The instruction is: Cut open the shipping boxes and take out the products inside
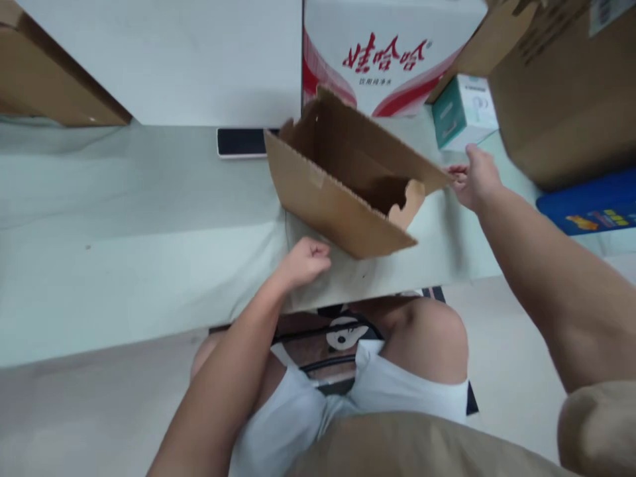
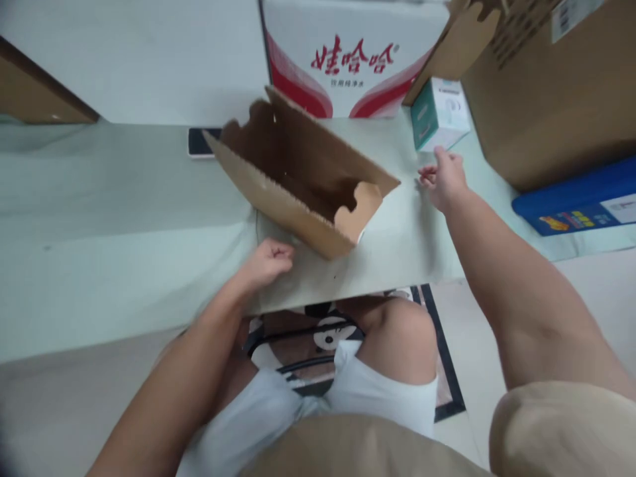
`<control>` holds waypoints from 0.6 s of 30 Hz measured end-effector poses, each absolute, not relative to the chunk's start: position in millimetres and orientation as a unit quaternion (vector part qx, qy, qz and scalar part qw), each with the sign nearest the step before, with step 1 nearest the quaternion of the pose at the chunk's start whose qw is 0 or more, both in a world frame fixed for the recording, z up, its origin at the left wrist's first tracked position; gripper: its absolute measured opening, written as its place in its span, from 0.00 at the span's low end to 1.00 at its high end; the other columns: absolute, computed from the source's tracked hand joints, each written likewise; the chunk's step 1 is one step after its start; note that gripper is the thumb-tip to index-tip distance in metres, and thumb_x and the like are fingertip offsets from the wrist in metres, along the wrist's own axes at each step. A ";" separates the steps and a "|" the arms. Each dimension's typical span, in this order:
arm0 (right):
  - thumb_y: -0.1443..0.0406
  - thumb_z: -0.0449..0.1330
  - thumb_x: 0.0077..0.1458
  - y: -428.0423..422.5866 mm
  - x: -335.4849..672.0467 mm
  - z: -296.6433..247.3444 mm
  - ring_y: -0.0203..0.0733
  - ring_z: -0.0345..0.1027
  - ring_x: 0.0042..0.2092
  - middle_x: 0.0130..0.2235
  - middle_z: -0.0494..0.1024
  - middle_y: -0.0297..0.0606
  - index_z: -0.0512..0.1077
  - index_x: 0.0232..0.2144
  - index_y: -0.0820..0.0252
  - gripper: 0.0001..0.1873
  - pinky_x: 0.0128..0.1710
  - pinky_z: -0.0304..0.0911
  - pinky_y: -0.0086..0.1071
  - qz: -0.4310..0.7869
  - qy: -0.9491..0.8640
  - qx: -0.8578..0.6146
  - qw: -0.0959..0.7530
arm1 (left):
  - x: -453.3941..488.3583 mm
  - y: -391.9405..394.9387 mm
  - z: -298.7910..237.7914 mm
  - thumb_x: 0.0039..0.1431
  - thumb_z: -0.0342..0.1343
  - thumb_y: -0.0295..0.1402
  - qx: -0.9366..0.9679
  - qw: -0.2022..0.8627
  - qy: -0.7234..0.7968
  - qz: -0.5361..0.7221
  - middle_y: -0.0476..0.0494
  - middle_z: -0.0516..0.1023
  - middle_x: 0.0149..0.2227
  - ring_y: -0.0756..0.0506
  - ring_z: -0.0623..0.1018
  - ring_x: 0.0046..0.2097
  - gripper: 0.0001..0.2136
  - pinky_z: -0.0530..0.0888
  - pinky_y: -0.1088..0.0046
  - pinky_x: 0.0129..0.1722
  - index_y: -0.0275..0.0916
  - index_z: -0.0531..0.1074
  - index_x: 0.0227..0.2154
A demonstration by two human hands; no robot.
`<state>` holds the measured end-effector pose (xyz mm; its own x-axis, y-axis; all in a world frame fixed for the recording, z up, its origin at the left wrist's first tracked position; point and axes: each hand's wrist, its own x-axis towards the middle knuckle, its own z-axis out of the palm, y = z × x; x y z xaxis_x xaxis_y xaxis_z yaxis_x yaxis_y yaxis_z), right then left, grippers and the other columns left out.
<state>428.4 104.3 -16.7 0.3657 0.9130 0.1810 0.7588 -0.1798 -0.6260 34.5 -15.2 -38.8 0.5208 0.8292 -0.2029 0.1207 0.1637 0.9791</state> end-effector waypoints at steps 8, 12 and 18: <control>0.63 0.56 0.66 -239.0 233.2 -61.5 0.37 0.75 0.35 0.33 0.81 0.38 0.74 0.31 0.58 0.11 0.39 0.68 0.30 0.515 -0.752 -0.399 0.099 | 33.3 -50.5 -53.8 0.40 0.48 0.16 0.529 0.587 0.471 0.393 0.53 0.44 0.20 0.55 0.48 0.24 0.16 0.44 0.70 0.30 0.40 0.46 0.15; 0.66 0.62 0.60 -336.1 169.2 -105.9 0.40 0.74 0.38 0.37 0.82 0.39 0.78 0.30 0.58 0.06 0.40 0.65 0.30 0.562 -0.795 -0.224 -0.049 | 28.6 -96.8 -55.9 0.44 0.47 0.14 0.517 0.586 0.476 0.404 0.54 0.43 0.20 0.55 0.48 0.24 0.17 0.44 0.70 0.30 0.40 0.46 0.15; 0.61 0.66 0.60 -354.3 184.3 -126.9 0.47 0.75 0.49 0.48 0.82 0.43 0.80 0.42 0.58 0.09 0.45 0.65 0.33 0.539 -0.810 -0.171 -0.155 | 19.6 -134.8 -57.3 0.46 0.48 0.12 0.517 0.552 0.534 0.378 0.54 0.42 0.19 0.55 0.46 0.24 0.20 0.42 0.69 0.30 0.39 0.45 0.14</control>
